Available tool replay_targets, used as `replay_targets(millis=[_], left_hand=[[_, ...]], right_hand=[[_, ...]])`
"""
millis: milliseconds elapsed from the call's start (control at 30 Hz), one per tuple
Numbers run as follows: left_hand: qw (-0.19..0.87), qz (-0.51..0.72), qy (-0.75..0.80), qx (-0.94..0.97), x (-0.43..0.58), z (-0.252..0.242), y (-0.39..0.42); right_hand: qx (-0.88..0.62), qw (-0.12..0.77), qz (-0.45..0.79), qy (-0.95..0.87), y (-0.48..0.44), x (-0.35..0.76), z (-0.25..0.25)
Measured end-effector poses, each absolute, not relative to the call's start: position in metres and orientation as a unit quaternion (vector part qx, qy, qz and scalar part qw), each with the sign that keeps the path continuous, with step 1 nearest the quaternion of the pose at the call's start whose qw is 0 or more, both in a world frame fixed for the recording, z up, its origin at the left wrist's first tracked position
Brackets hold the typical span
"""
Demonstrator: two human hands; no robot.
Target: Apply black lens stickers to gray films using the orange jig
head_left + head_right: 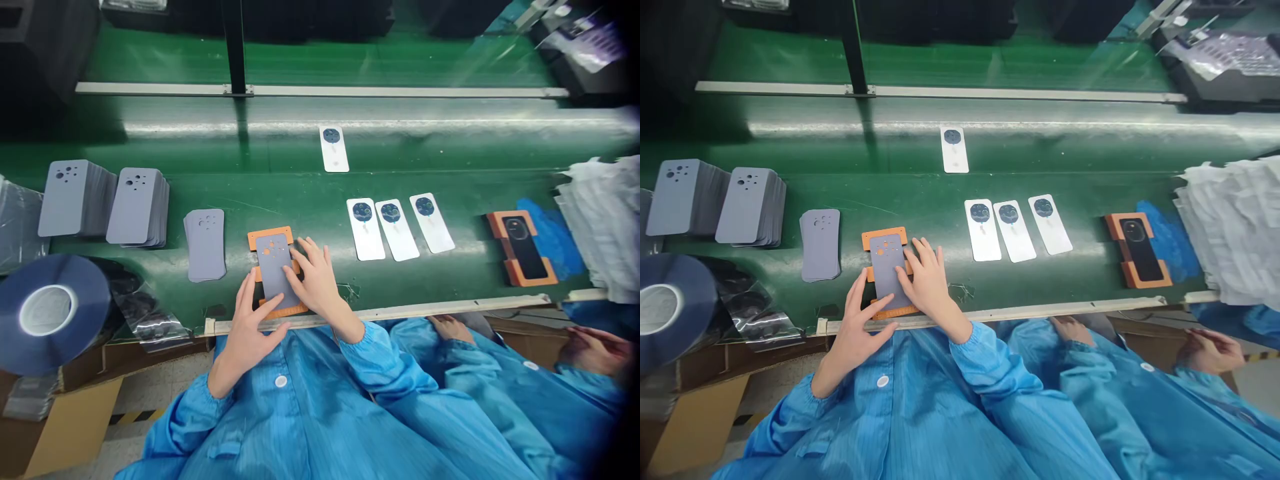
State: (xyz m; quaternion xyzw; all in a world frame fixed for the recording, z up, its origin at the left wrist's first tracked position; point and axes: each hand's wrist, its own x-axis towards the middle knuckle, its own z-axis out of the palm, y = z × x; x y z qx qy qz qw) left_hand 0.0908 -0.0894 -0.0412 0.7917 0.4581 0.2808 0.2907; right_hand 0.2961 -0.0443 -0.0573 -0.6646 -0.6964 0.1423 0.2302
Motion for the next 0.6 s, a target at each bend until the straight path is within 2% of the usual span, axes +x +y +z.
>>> replay_targets(millis=[167, 367, 600], left_hand=[[0.361, 0.374, 0.522, 0.676, 0.090, -0.028, -0.076], [0.514, 0.392, 0.586, 0.489, 0.080, -0.025, -0.054], [0.550, 0.409, 0.588, 0.429, 0.069, -0.029, -0.046]], right_hand=[[-0.639, 0.263, 0.213, -0.691, -0.056, 0.289, -0.037], [-0.484, 0.329, 0.320, -0.745, -0.064, 0.283, -0.009], [-0.552, 0.357, 0.370, -0.657, -0.060, 0.280, -0.019]])
